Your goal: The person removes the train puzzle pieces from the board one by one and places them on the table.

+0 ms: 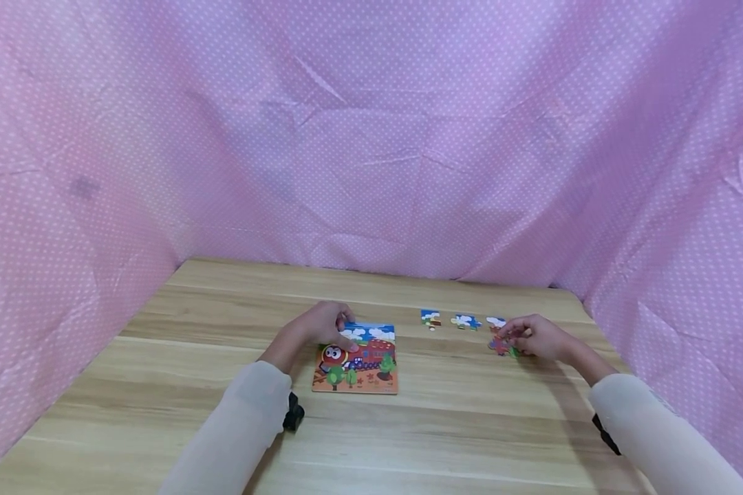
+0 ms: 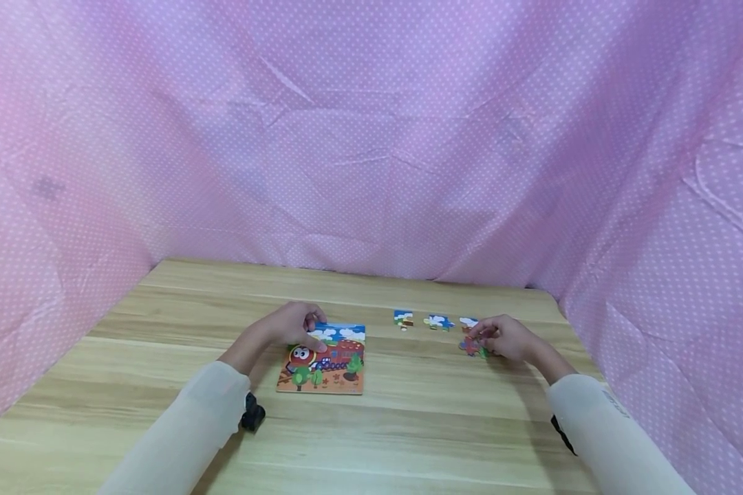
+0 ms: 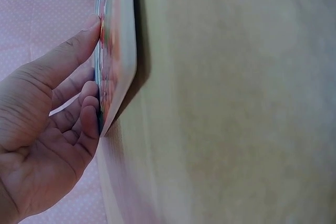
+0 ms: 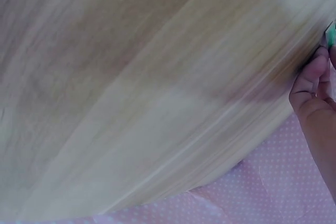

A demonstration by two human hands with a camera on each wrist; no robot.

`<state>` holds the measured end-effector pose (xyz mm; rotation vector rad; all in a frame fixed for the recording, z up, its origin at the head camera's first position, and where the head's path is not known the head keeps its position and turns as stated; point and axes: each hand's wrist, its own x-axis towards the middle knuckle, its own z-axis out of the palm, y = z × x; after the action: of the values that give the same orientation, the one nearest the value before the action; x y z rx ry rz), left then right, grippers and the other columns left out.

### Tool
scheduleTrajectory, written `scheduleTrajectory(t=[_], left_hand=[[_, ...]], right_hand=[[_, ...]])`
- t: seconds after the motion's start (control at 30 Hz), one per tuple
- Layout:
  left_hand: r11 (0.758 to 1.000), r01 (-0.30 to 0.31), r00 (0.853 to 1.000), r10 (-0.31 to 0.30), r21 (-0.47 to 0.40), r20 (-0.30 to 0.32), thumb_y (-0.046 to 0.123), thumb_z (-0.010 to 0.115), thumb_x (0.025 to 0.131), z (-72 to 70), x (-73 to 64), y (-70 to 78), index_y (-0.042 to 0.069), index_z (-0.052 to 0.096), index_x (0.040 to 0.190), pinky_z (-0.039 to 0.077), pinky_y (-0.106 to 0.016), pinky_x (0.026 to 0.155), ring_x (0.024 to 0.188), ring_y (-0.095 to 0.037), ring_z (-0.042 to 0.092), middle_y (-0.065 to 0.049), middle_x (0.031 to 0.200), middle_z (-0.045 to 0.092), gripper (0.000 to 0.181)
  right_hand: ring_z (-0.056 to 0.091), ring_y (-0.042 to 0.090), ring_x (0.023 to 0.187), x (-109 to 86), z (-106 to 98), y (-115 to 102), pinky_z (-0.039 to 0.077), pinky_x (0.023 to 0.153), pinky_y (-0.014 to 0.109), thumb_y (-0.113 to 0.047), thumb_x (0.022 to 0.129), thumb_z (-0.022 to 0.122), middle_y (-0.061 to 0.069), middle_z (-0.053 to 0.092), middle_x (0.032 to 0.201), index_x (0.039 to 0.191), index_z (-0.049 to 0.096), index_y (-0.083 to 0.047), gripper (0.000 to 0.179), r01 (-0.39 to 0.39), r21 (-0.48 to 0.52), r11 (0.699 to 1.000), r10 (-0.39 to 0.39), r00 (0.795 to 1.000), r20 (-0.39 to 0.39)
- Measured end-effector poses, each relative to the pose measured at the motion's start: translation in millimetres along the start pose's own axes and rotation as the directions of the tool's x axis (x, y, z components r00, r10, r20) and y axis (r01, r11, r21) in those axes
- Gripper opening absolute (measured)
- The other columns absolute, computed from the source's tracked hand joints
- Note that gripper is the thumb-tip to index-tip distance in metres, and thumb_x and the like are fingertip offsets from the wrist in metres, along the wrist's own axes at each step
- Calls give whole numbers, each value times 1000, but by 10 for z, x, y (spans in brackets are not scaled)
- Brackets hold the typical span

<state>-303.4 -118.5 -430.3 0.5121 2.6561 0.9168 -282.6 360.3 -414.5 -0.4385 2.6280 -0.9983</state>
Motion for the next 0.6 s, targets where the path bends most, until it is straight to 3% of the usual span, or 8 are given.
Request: scheduleTrajectory(t=[0.27, 0.43, 0.6], left_hand=[[1000, 8, 1000, -8, -16, -10, 31, 92, 77, 6, -12, 20, 12, 67, 117, 42, -35, 77, 82, -17, 52, -3, 89, 57, 50], [1000, 11, 1000, -11, -10, -8, 32, 92, 78, 10, -20, 18, 13, 67, 116, 42, -35, 77, 83, -17, 52, -3, 89, 57, 50], [1000, 9, 1000, -9, -7, -8, 33, 92, 77, 17, -20, 18, 13, 67, 117, 42, -35, 76, 82, -18, 52, -3, 89, 57, 51]], right_hand=[[55, 13, 79, 5, 14, 47, 47, 64, 25, 13, 91, 57, 13, 73, 109, 105, 75, -2, 28, 80, -86, 993, -82, 996, -18], [58, 16, 86, 0, 21, 49, 49, 71, 27, 9, 93, 59, 9, 73, 105, 103, 75, -6, 24, 71, -134, 988, -75, 997, -25], [55, 17, 83, -7, 13, 15, 48, 67, 26, 7, 94, 60, 7, 70, 99, 106, 74, -6, 22, 60, -133, 989, -62, 998, -16]])
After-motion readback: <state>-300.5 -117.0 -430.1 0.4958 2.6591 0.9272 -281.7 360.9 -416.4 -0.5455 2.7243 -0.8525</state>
